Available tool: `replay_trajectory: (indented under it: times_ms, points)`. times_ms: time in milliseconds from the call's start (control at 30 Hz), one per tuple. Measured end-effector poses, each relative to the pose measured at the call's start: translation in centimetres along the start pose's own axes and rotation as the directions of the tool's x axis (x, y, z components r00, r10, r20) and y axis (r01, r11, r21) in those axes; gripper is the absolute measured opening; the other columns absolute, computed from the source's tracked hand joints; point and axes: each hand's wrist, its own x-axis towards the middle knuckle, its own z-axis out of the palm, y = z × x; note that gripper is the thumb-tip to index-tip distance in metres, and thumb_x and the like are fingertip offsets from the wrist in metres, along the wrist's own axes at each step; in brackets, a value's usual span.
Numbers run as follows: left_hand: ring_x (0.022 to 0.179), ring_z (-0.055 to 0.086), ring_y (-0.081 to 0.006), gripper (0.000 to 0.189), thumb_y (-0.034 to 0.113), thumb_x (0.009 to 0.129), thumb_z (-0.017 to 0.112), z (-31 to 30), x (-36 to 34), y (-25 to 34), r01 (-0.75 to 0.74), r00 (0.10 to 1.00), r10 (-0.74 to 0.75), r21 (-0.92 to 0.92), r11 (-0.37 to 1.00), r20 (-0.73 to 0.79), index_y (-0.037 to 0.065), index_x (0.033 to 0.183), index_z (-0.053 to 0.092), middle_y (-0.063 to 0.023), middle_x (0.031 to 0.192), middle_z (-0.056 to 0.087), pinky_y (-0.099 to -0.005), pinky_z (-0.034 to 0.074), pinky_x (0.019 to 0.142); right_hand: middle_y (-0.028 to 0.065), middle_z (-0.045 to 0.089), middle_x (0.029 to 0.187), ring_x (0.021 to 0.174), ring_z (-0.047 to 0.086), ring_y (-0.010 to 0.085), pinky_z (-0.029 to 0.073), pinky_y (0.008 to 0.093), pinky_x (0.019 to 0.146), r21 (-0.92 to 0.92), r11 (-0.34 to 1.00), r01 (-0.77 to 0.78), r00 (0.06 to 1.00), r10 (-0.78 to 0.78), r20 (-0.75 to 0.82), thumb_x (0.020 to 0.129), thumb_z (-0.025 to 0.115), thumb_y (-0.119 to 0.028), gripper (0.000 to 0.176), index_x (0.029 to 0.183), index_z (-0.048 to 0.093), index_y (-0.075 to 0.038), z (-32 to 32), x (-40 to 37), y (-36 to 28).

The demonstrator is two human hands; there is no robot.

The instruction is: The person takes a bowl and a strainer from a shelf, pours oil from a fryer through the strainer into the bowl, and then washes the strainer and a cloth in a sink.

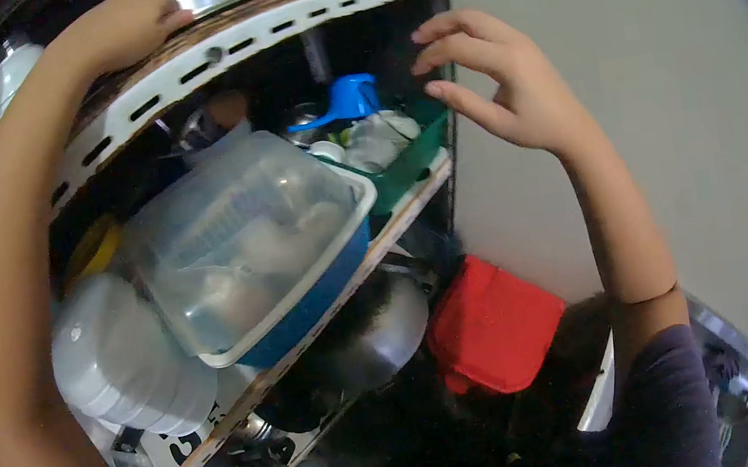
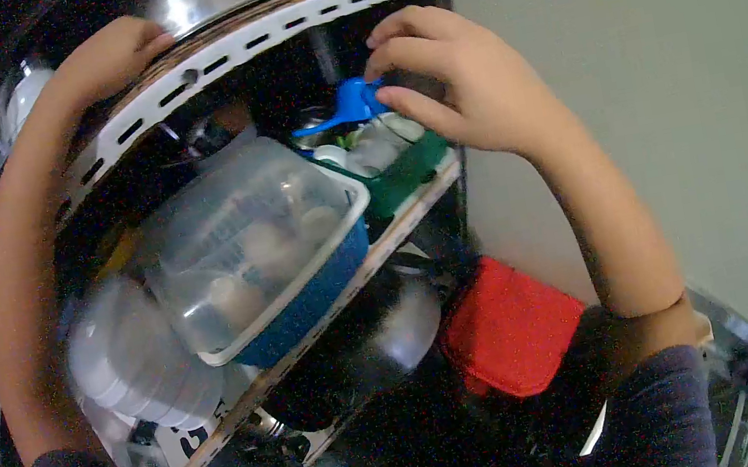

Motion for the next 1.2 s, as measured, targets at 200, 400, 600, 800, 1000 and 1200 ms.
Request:
replay_trajectory:
  times_ms: [200, 400, 600, 800, 1000, 1200]
  points:
    - [0.086, 0.059, -0.0361, 0.034, 0.032, 0.087, 0.050, -3.6, 2.8, 6.1, 0.037, 0.998, -0.028, 0.166, 0.985, -0.060, -0.001, 0.092, 0.062, -0.0213, 0.091, 0.062, -0.0425, 0.045, 0.077, 0.0112, 0.058, 0.108, 0.100, 0.055, 0.0240, 0.045, 0.0345, 0.082, 0.295, 0.812, -0.504, 0.860, 0.503, 0.084, 0.080, 0.060, -0.016, 0.017, 0.093, 0.061, -0.004, -11.1, -12.0, -4.3]
    - [0.096, 0.058, -0.0335, 0.033, 0.035, 0.080, 0.061, -11.0, 6.0, 20.5, -0.391, 0.899, 0.331, -0.183, 0.902, -0.288, 0.007, 0.098, 0.063, -0.0196, 0.110, 0.058, -0.0387, 0.043, 0.085, 0.0131, 0.060, 0.087, 0.077, 0.059, 0.0200, 0.047, 0.0310, 0.066, 0.721, 0.166, -0.673, 0.128, 0.986, -0.107, 0.090, 0.047, -0.030, 0.027, 0.090, 0.056, -0.004, -14.7, -36.9, -13.5]
    - [0.096, 0.051, -0.0355, 0.021, -0.005, 0.061, 0.047, -10.4, -0.6, 45.0, -0.894, 0.449, 0.608, -0.329, 0.305, -0.655, 0.000, 0.082, 0.048, -0.0184, 0.099, 0.051, -0.0396, 0.042, 0.084, 0.0119, 0.056, 0.103, 0.088, 0.058, 0.0315, 0.049, 0.0384, 0.076, -0.345, -0.098, -0.933, -0.124, 0.991, 0.053, 0.071, 0.058, -0.005, 0.020, 0.090, 0.064, -0.009, -19.3, -48.9, -36.3]
    - [0.089, 0.053, -0.0340, 0.012, 0.008, 0.074, 0.053, -4.4, -9.0, 73.5, -0.784, 0.270, 0.768, -0.596, -0.176, -0.581, 0.002, 0.084, 0.057, -0.0165, 0.092, 0.052, -0.0429, 0.045, 0.074, 0.0114, 0.058, 0.104, 0.090, 0.059, 0.0300, 0.048, 0.0369, 0.077, -0.415, -0.479, -0.773, -0.450, 0.876, -0.174, 0.074, 0.064, -0.013, 0.013, 0.084, 0.066, -0.006, -28.7, -52.8, -52.1]
    - [0.107, 0.054, -0.0340, 0.046, 0.027, 0.074, 0.062, 8.0, -25.0, 97.1, -0.055, 0.421, 0.904, -0.992, 0.110, 0.077, 0.003, 0.114, 0.055, -0.0238, 0.114, 0.055, -0.0370, 0.042, 0.092, 0.0122, 0.061, 0.100, 0.092, 0.058, 0.0298, 0.048, 0.0371, 0.079, -0.334, -0.794, -0.508, -0.651, 0.608, -0.454, 0.076, 0.066, -0.019, 0.017, 0.081, 0.066, -0.003, -32.1, -54.4, -61.5]
    - [0.110, 0.053, -0.0323, 0.056, 0.029, 0.076, 0.058, 21.7, -32.2, 110.7, 0.549, 0.302, 0.373, -0.480, 0.684, 0.877, -0.003, 0.121, 0.048, -0.0208, 0.124, 0.051, -0.0387, 0.038, 0.097, 0.0126, 0.061, 0.096, 0.089, 0.059, 0.0312, 0.048, 0.0377, 0.076, -0.228, -0.890, -0.396, -0.765, 0.457, -0.454, 0.076, 0.066, -0.017, 0.015, 0.082, 0.065, -0.004, -28.6, -52.8, -65.5]
